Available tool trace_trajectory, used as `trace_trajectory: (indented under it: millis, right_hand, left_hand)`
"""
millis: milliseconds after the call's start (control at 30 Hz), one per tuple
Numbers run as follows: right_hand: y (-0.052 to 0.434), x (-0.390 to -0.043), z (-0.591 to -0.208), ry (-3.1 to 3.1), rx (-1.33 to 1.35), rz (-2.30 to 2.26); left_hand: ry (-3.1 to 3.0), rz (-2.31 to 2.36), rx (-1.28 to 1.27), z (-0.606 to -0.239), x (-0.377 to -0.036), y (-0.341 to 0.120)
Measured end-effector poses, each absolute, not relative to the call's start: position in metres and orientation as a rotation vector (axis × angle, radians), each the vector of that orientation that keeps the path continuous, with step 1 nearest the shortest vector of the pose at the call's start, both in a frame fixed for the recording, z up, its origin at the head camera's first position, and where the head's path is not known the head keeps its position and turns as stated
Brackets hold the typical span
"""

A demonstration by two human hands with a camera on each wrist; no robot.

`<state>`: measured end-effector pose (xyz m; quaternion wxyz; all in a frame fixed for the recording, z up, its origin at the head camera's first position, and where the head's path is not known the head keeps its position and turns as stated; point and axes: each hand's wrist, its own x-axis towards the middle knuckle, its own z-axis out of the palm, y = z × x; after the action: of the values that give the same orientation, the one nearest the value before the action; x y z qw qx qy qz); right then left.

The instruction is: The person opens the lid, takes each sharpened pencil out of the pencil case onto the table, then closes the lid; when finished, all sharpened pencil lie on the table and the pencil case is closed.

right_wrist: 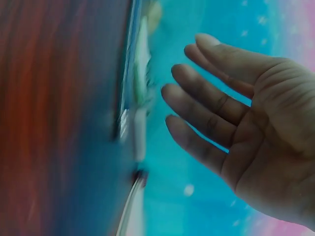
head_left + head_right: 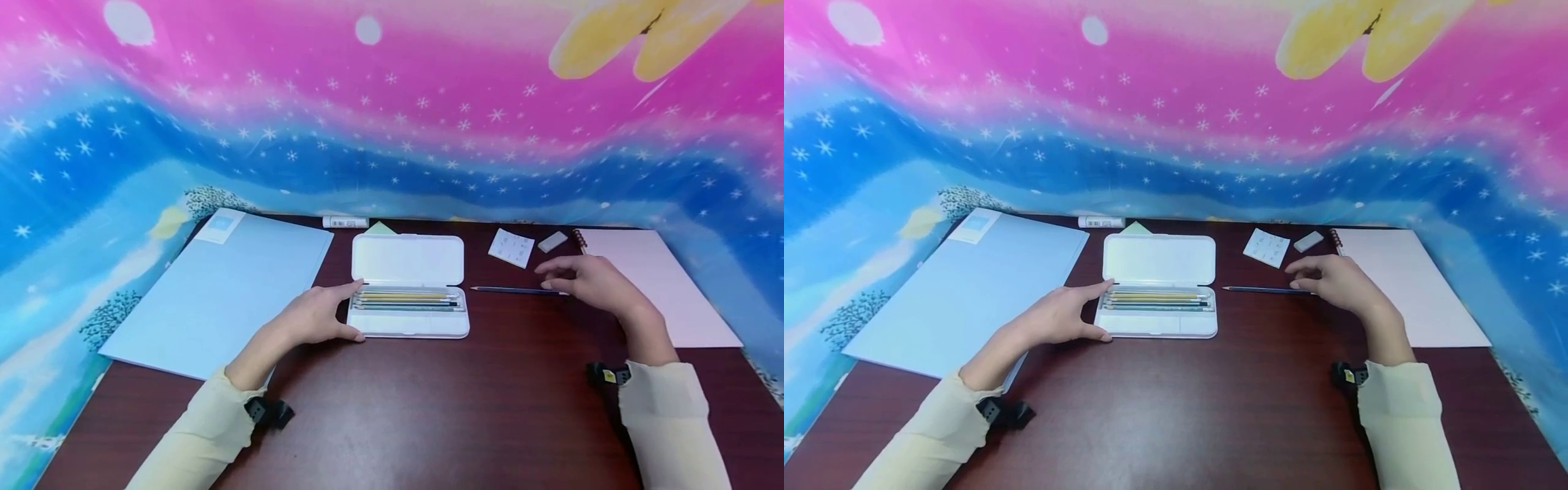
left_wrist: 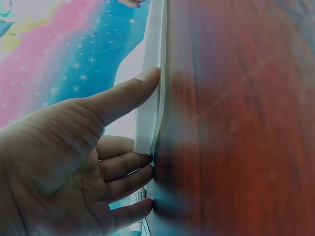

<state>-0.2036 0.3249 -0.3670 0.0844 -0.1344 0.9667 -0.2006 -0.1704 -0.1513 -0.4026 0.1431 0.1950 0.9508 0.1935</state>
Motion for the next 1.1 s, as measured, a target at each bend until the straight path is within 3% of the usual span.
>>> trace_trajectory:
  millis: [267, 533, 1100]
  right_hand:
    - [0.272, -0.203, -0.352, 2.881, -0.633, -0.601]
    - [0.217, -0.206, -0.36, 2.744, -0.839, -0.596]
    - [0.176, -0.2, -0.379, 2.656, -0.839, -0.422]
  left_hand:
    - [2.734, 0.562, 0.556, -0.402, -0.172, -0.15]
    - [2.737, 0.566, 0.573, -0.403, -0.173, -0.149]
    - [2.738, 0.577, 0.55, -0.404, -0.17, -0.151]
